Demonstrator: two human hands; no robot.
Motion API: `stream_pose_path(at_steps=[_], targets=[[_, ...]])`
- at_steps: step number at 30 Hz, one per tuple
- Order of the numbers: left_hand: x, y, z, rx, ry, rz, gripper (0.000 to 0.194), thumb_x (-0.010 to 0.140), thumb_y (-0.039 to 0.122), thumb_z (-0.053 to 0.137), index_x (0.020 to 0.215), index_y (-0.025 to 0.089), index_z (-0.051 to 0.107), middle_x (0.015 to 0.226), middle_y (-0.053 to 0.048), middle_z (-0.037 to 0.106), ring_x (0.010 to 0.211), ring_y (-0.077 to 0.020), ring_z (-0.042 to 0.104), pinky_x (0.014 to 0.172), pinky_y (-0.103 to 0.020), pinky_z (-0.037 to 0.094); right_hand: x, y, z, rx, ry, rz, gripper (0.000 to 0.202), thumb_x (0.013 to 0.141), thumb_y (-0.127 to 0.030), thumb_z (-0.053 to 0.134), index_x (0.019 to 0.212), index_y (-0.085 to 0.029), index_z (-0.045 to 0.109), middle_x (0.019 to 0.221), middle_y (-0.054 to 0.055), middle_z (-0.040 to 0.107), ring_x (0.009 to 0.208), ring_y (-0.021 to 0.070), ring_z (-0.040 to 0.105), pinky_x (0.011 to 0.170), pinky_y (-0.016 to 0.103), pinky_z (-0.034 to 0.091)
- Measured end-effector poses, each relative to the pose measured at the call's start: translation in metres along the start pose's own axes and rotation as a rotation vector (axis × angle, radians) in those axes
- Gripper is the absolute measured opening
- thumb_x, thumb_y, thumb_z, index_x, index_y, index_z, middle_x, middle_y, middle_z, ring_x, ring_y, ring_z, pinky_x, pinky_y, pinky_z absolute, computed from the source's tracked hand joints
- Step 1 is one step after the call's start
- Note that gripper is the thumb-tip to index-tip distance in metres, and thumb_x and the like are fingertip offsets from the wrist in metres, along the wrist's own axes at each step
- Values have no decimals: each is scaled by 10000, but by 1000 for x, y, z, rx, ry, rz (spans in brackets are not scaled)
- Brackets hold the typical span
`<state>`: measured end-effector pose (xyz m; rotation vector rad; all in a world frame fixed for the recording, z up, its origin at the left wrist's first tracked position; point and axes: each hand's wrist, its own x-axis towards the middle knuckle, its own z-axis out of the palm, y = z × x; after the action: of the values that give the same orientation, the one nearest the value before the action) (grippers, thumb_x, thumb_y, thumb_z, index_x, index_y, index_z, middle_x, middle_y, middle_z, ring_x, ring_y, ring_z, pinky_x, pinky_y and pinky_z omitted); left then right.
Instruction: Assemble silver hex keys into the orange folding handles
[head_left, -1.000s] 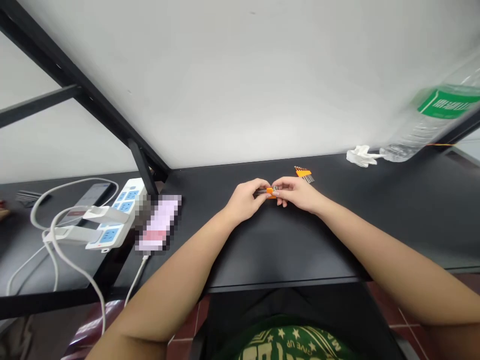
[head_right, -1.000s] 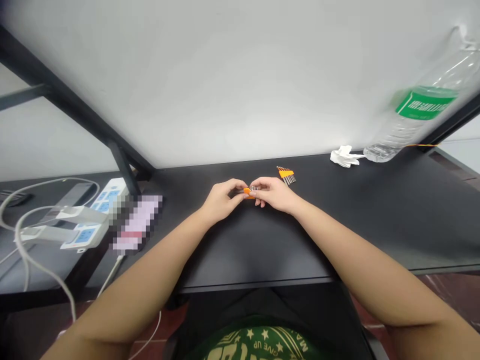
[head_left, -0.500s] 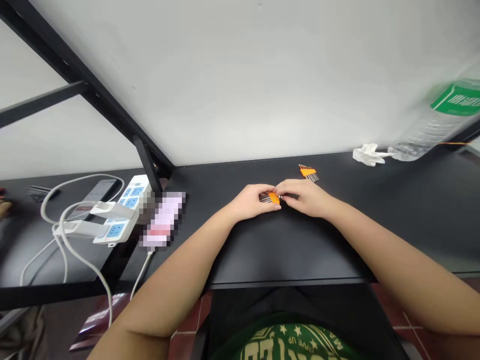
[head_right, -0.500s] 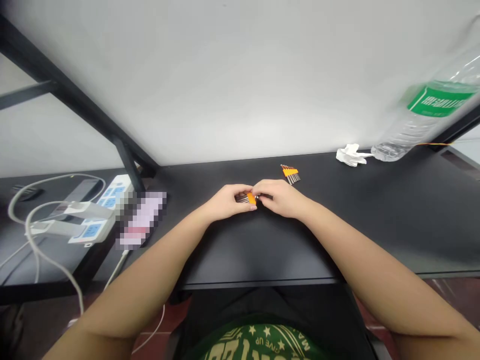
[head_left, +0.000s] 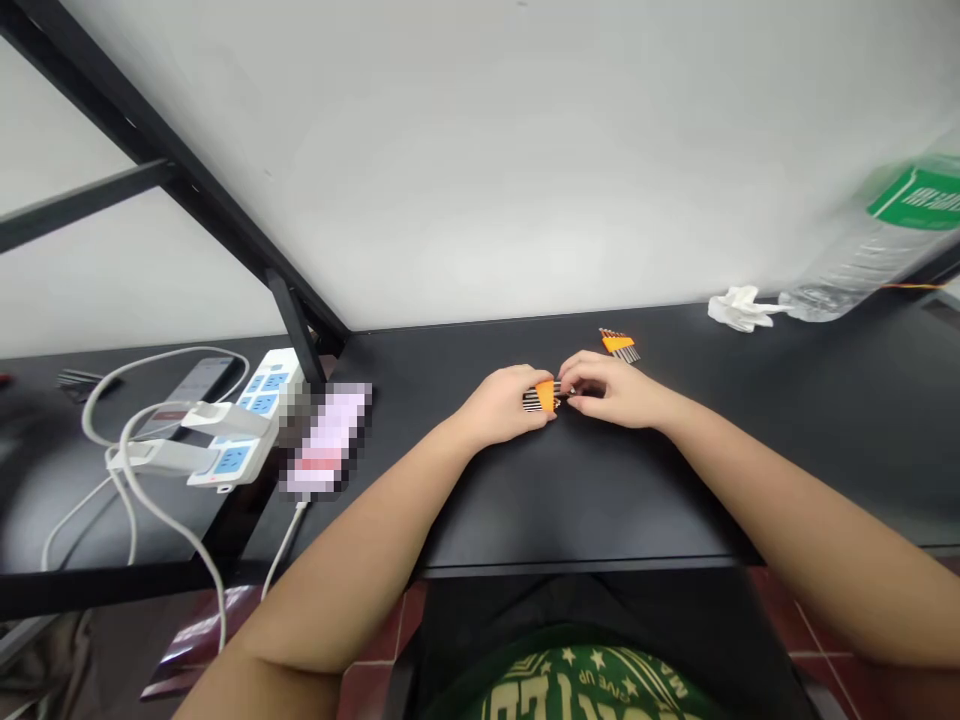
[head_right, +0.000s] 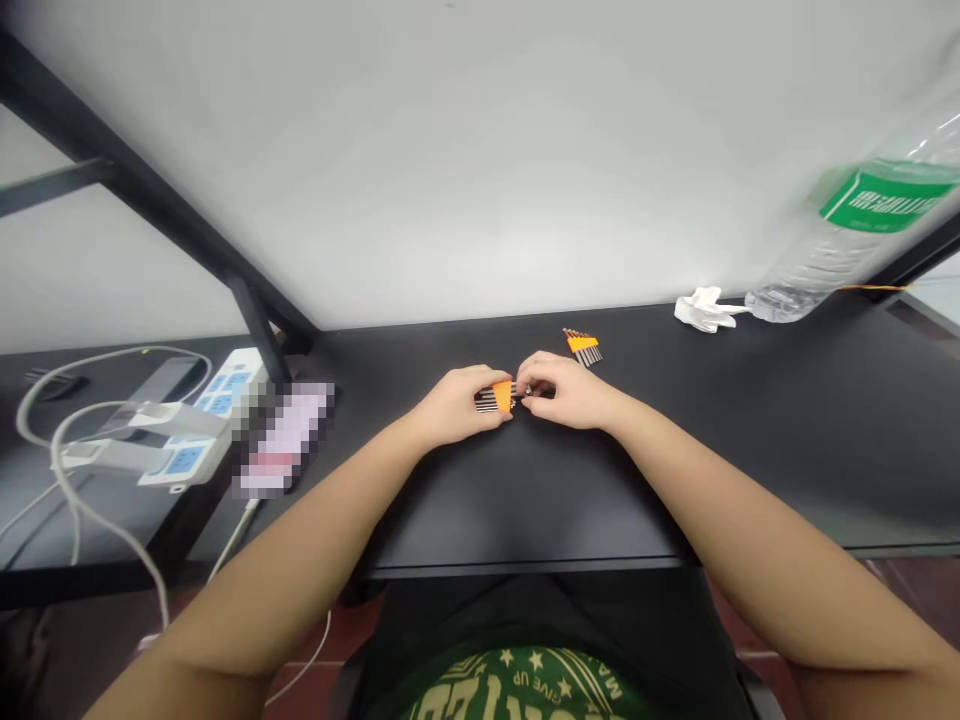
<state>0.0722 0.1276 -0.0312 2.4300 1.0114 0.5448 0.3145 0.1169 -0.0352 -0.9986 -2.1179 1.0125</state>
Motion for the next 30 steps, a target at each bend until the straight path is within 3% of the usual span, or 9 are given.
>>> stream_pose_path(at_steps=[4, 6, 10, 14, 25, 30], targets=[[1, 1, 3, 124, 39, 57, 388, 834, 348, 744, 1197, 226, 680, 1067, -54, 720, 978, -235, 670, 881, -360, 511, 5, -3, 3, 295, 60, 296, 220, 921, -371, 664, 1057, -202, 627, 820, 28, 686, 660, 153, 648, 628, 301, 569], [1, 4, 3, 178, 60, 81, 391, 853, 326, 727, 1225, 228, 658, 1114, -60, 718, 1027, -240, 667, 932, -377, 492, 7, -6, 6, 359, 52, 376, 261, 926, -406, 685, 1057, -188, 623, 748, 27, 691, 607, 144, 636, 555, 269, 543], [0, 8, 3, 251, 42, 106, 372, 872, 315, 713, 1227, 231, 645, 1163, -65, 711, 1068, -244, 661, 931, -383, 471, 8, -13, 7, 329, -12, 439, 185, 912, -326, 715, 970, -158, 665, 703, 44, 700, 576, 131, 629, 535, 244, 533], [0, 10, 3, 260, 0, 90, 384, 878, 324, 708, 1242, 225, 634, 1156, -60, 714, 1065, -244, 662, 903, -381, 465, 8, -13, 5, 382, 10, 490, 127, 900, -262, 711, 938, -144, 686, 760, 60, 718, 577, 121, 642, 517, 227, 537], [0, 6, -1, 218, -20, 66, 312, 853, 337, 725, 1153, 265, 676, 1050, -23, 723, 980, -230, 662, 875, -375, 466, 5, 0, -4, 487, 12, 640, 147, 807, -230, 808, 847, -155, 688, 667, 50, 704, 502, 109, 621, 458, 203, 543], [0, 0, -7, 199, -37, 16, 287, 830, 329, 731, 1107, 267, 689, 1017, -21, 715, 951, -233, 644, 859, -368, 486, 0, 5, -18, 311, 59, 651, 81, 826, -203, 745, 798, -164, 680, 680, 56, 704, 505, 127, 626, 440, 229, 519]])
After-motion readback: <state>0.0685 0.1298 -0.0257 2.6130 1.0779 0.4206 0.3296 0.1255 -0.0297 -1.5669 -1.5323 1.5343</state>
